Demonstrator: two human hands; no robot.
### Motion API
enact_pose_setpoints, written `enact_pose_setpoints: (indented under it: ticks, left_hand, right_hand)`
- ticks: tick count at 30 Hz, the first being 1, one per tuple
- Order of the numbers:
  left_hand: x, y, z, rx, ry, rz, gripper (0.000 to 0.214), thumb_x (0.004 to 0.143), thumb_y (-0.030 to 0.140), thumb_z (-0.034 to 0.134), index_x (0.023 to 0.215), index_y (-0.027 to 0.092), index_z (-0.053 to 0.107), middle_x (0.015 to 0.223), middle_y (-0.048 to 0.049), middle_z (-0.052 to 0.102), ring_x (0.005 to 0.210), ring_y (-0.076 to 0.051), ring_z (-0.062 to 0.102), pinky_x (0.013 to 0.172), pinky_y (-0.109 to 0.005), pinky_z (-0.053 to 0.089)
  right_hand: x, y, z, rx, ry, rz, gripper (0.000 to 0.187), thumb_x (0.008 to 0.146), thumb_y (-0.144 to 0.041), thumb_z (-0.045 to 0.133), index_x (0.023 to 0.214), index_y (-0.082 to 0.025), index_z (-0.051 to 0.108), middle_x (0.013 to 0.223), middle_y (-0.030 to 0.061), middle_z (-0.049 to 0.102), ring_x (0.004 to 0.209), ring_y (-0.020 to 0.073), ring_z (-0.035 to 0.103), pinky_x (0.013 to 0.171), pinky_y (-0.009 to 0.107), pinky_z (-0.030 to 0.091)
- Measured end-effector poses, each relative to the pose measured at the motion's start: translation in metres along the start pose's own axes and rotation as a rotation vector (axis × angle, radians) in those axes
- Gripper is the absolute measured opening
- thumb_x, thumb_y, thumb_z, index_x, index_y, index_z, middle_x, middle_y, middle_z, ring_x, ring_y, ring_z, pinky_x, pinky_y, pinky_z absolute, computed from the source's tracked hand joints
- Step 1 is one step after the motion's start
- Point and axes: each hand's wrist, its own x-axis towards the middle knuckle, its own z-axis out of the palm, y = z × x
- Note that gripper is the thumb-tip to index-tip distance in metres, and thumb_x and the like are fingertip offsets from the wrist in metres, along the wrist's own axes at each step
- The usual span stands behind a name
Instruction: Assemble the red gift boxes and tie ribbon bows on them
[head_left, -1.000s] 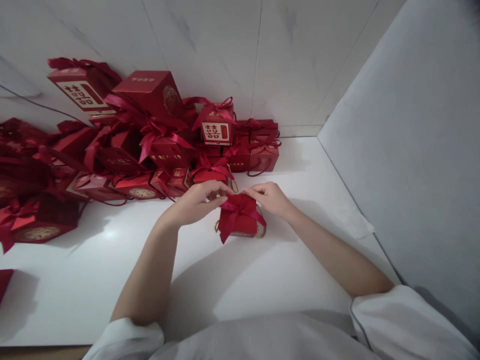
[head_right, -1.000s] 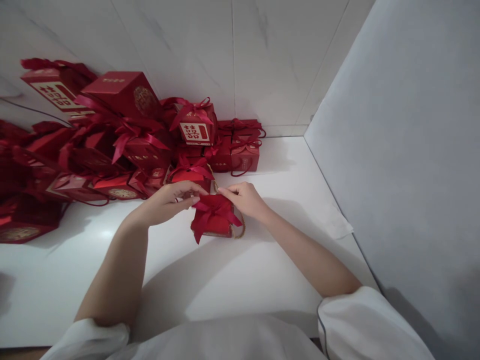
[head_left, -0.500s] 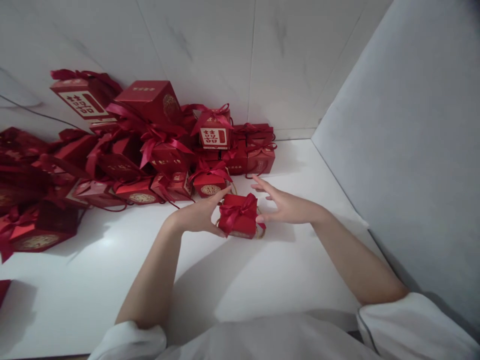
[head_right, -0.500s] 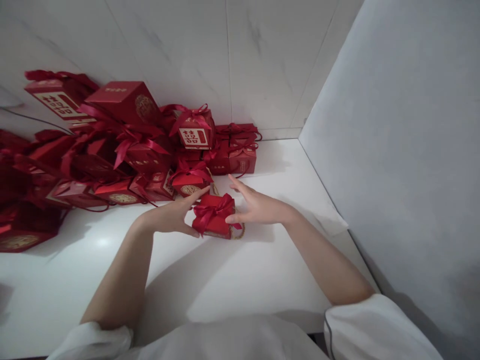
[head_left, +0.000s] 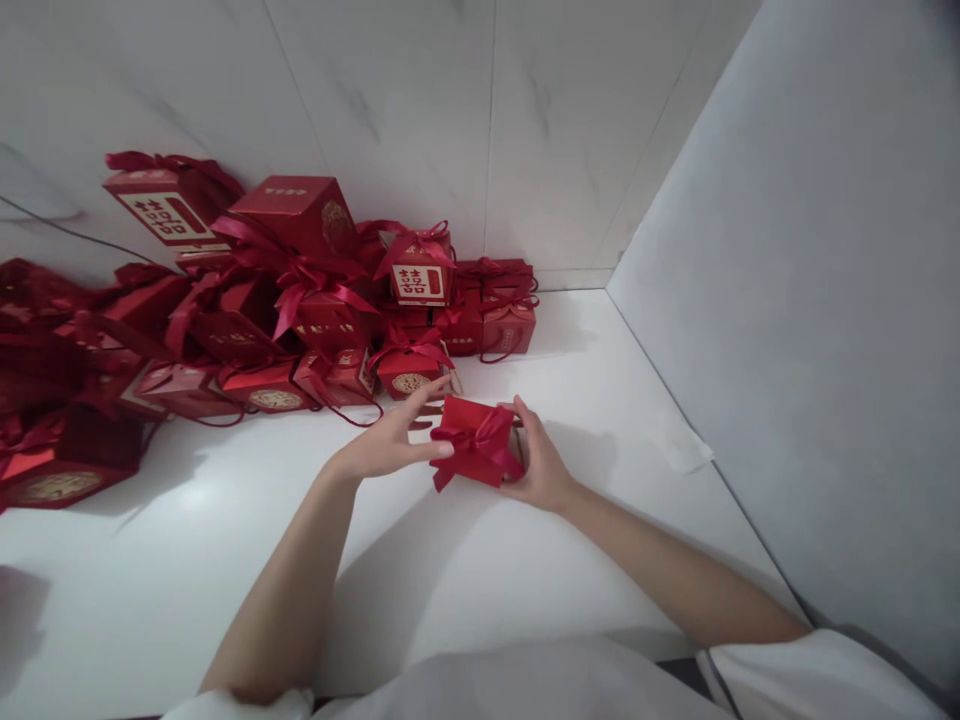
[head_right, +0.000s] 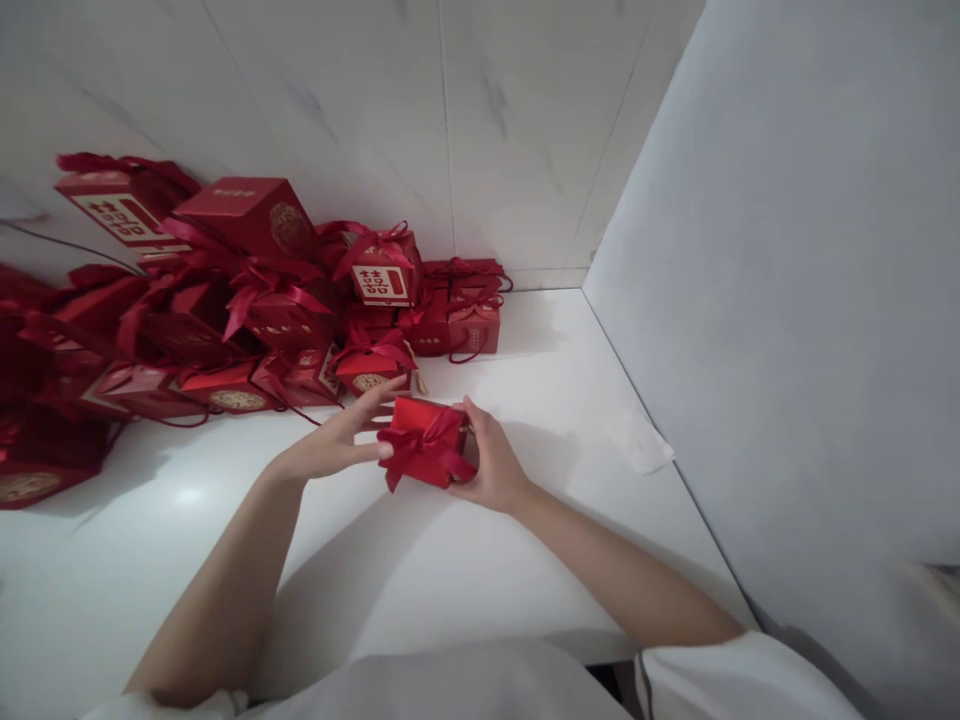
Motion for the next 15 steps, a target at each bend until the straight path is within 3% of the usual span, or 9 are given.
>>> enact_pose_setpoints:
  ticks: [3, 6, 10, 15]
  left_hand:
    - [-0.014, 0.003, 0.009, 0.043, 0.330, 0.007, 0.033, 0.089, 0.047, 0.060, 0.111, 0.022, 0.059, 0.116, -0.0074, 0.064, 0.106, -0.022, 0.061, 0.091, -0.035, 0.047]
    - [-0.022, 0.002, 0.025, 0.056, 0.554, -0.002, 0.028, 0.090, 0.047, 0.057, 0.083, 0.019, 0.057, 0.084, -0.0017, 0.062, 0.081, -0.016, 0.058, 0.075, -0.030, 0.043]
    - [-0.024, -0.004, 0.042, 0.036, 0.549, 0.011, 0.025, 0.090, 0.043, 0.060, 0.079, 0.019, 0.058, 0.080, -0.0008, 0.060, 0.076, -0.015, 0.054, 0.071, -0.029, 0.040]
    - [-0.021, -0.015, 0.046, -0.078, 0.485, 0.040, 0.021, 0.088, 0.034, 0.063, 0.075, 0.019, 0.058, 0.079, -0.0010, 0.058, 0.074, -0.014, 0.053, 0.068, -0.028, 0.039]
  right_hand:
    - [0.000, 0.002, -0.001, -0.248, 0.140, -0.270, 0.108, 0.077, -0.035, 0.076, 0.156, -0.034, 0.002, 0.143, 0.0144, 0.044, 0.133, 0.0366, 0.045, 0.103, 0.058, 0.044]
    - [0.001, 0.003, -0.002, -0.342, 0.223, -0.399, 0.103, 0.078, -0.031, 0.075, 0.156, -0.031, 0.008, 0.141, 0.0157, 0.045, 0.133, 0.0364, 0.045, 0.100, 0.059, 0.046]
    - [0.004, 0.004, -0.005, -0.373, 0.234, -0.414, 0.103, 0.078, -0.032, 0.076, 0.157, -0.028, 0.010, 0.141, 0.0171, 0.044, 0.132, 0.0366, 0.045, 0.100, 0.059, 0.046]
    - [0.005, 0.006, -0.008, -0.359, 0.211, -0.356, 0.104, 0.078, -0.034, 0.076, 0.157, -0.031, 0.008, 0.142, 0.0156, 0.043, 0.133, 0.0358, 0.044, 0.100, 0.058, 0.047]
